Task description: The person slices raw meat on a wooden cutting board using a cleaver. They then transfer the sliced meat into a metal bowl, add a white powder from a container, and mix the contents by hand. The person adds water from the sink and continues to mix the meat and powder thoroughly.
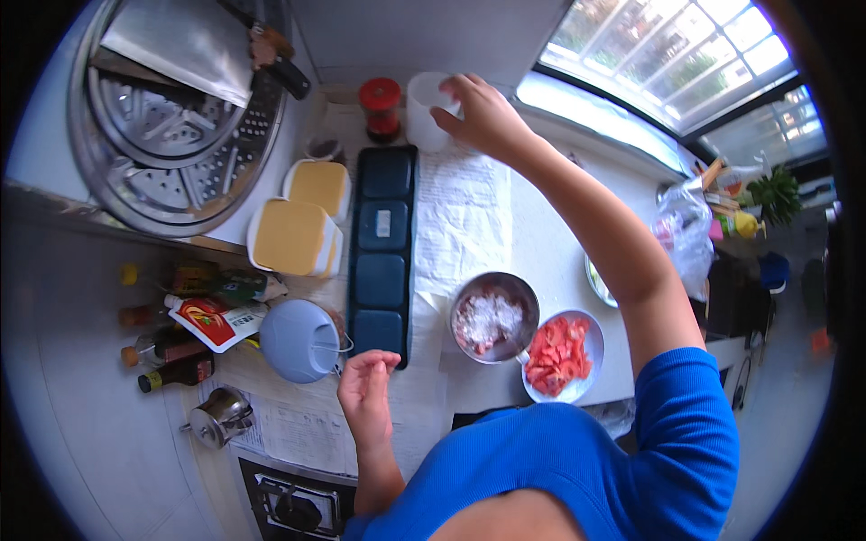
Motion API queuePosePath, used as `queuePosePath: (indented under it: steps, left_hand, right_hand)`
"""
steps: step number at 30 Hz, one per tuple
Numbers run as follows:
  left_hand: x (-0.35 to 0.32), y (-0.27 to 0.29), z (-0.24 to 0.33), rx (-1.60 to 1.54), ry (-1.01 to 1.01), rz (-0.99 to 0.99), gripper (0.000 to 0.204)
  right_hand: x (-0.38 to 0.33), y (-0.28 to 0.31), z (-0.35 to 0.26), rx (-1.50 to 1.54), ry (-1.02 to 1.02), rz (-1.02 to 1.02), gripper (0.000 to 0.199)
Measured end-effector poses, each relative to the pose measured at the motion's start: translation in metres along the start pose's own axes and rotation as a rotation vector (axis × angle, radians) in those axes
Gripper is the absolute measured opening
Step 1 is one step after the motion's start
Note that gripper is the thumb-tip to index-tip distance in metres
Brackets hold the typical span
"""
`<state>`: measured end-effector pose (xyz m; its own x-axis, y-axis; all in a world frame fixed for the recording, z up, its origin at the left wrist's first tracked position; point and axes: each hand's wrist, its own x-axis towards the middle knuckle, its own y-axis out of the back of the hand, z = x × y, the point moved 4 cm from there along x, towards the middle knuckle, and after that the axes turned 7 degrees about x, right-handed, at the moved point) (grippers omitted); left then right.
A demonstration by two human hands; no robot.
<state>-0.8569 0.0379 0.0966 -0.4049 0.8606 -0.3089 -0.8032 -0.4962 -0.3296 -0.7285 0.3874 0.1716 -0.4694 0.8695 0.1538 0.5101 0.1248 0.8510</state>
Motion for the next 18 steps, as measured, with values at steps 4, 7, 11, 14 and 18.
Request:
queuePosePath:
  steps: [4,7,11,14,18]
  left_hand:
    - [0.001,-0.005,-0.005,0.005,0.012,-0.052,0.009]
    - [-0.003,-0.014,-0.007,0.002,0.01,-0.131,0.011]
    - [-0.013,-0.031,-0.006,0.071,0.014,-0.215,0.012]
    - [-0.025,-0.045,-0.003,0.104,-0.002,-0.27,0.012]
    - [-0.044,-0.067,-0.002,0.163,-0.015,-0.323,0.012]
  right_hand:
    - [-0.14,0.014,0.041,0.007,-0.264,-0.428,0.038]
    - [-0.255,0.001,0.07,0.283,-0.83,-0.929,0.058]
    - [-0.354,-0.04,0.055,1.066,-1.165,-0.805,0.05]
    - [-0.369,-0.06,0.037,1.227,-1.189,-0.656,0.057]
    - [-0.379,-0.109,0.039,1.451,-1.209,-0.322,0.05]
